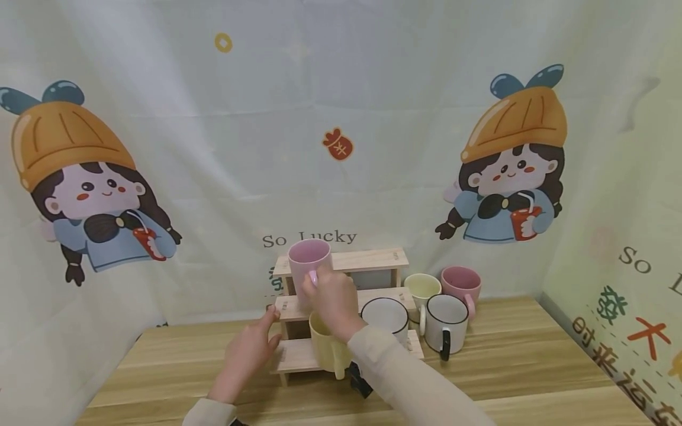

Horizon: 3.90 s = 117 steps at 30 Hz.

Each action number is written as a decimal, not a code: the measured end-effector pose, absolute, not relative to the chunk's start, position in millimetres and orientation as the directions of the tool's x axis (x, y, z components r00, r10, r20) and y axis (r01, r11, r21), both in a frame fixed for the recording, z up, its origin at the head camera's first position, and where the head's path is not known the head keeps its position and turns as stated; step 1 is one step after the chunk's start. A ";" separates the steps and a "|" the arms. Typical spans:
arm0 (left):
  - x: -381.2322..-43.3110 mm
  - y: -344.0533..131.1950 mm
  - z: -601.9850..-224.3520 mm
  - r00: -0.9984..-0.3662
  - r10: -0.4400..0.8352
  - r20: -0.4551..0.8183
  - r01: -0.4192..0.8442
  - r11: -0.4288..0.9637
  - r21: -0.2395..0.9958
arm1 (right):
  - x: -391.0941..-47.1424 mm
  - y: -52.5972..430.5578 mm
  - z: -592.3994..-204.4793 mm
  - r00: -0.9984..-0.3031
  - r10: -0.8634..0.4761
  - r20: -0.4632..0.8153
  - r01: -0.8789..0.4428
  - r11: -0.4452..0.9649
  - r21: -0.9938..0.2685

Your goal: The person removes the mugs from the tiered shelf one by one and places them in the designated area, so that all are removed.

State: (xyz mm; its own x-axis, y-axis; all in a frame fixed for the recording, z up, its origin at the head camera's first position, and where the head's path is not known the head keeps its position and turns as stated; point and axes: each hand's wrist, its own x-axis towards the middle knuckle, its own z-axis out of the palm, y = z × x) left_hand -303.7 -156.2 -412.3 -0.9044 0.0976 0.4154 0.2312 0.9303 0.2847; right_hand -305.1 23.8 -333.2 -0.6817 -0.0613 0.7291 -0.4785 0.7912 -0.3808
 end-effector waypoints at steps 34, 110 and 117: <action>-304.8 -153.4 -410.8 -0.927 0.075 0.368 0.198 0.930 0.311 | -301.3 87.7 -327.3 -0.552 -0.051 0.833 -0.517 0.805 -0.293; -302.2 -156.8 -415.0 -0.902 0.113 0.416 0.239 0.935 0.264 | -265.4 314.7 -403.1 -0.563 0.110 0.819 -0.173 0.953 -0.247; -303.1 -155.9 -416.8 -0.900 0.122 0.418 0.248 0.933 0.262 | -261.8 315.8 -420.1 -0.649 0.162 0.743 -0.117 0.944 -0.308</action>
